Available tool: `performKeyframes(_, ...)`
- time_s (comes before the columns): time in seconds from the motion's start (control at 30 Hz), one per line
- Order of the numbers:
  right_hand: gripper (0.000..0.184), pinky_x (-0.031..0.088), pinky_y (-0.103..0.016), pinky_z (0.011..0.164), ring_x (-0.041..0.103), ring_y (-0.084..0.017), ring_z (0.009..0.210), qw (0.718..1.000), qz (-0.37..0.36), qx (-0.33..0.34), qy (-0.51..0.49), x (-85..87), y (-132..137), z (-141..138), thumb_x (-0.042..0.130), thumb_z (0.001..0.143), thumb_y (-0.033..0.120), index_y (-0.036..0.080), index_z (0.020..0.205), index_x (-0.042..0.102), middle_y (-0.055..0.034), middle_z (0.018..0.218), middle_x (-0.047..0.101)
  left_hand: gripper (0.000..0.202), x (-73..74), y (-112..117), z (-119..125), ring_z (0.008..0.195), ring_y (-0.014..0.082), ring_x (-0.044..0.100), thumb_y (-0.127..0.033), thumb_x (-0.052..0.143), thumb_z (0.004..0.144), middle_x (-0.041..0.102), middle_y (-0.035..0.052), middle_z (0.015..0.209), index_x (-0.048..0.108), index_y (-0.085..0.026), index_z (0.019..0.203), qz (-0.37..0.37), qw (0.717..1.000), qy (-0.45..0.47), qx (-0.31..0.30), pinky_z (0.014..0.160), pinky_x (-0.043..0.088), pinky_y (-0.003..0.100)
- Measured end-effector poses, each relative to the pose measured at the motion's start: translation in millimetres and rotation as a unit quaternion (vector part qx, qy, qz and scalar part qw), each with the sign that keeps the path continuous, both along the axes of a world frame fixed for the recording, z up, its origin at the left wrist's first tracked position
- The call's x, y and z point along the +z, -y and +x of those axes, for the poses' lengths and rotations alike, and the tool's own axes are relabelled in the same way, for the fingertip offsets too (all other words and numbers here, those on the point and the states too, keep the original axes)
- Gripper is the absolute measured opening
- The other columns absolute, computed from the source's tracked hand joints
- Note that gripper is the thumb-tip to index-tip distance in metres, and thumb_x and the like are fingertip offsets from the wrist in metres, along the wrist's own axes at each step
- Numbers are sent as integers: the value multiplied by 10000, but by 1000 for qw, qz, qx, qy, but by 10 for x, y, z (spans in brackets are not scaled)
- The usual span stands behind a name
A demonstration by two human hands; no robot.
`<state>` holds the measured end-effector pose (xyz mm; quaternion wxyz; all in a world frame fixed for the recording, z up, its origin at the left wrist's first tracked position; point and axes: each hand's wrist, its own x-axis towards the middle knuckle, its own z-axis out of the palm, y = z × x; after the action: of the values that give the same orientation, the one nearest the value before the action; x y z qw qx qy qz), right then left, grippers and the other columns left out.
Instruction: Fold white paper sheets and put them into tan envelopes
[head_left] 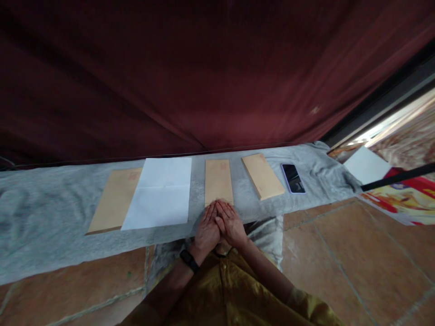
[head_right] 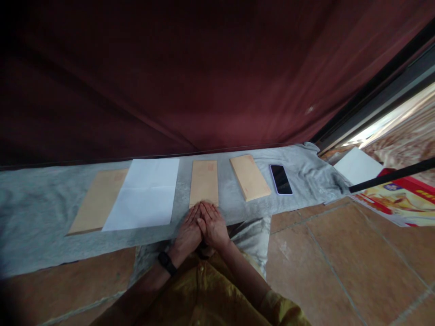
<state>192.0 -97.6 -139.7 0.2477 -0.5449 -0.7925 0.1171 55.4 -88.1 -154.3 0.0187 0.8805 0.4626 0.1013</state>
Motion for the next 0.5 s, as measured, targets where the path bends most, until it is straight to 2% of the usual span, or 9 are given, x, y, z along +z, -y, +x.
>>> performKeyframes(0.17, 560, 311, -428, 1240, 386, -212, 1469, 1000, 3, 2, 12, -20, -9, 7, 381, 1047, 327, 103, 1559, 346, -116, 1564, 449, 680, 39, 21, -16, 1537, 269, 224, -144, 467, 872, 333, 185, 1621, 353, -26, 1532, 3, 1000, -8, 14, 1261, 262, 421)
performKeyframes(0.37, 529, 327, -441, 1230, 410, -230, 1456, 999, 12, -22, 25, -64, 20, 40, 405, 1045, 337, 98, 1516, 426, -130, 1538, 482, 625, 85, 11, -51, 1528, 248, 255, -126, 393, 901, 395, 159, 1595, 384, -45, 1521, -4, 999, -4, 34, 1259, 266, 434)
performKeyframes(0.5, 506, 340, -456, 1219, 429, -240, 1443, 999, 15, -32, 38, -85, 47, 125, 424, 1044, 321, 118, 1507, 448, -126, 1539, 481, 580, 101, -8, -111, 1517, 266, 289, -203, 409, 943, 416, 174, 1577, 421, -44, 1501, 1, 999, 18, 47, 1244, 293, 457)
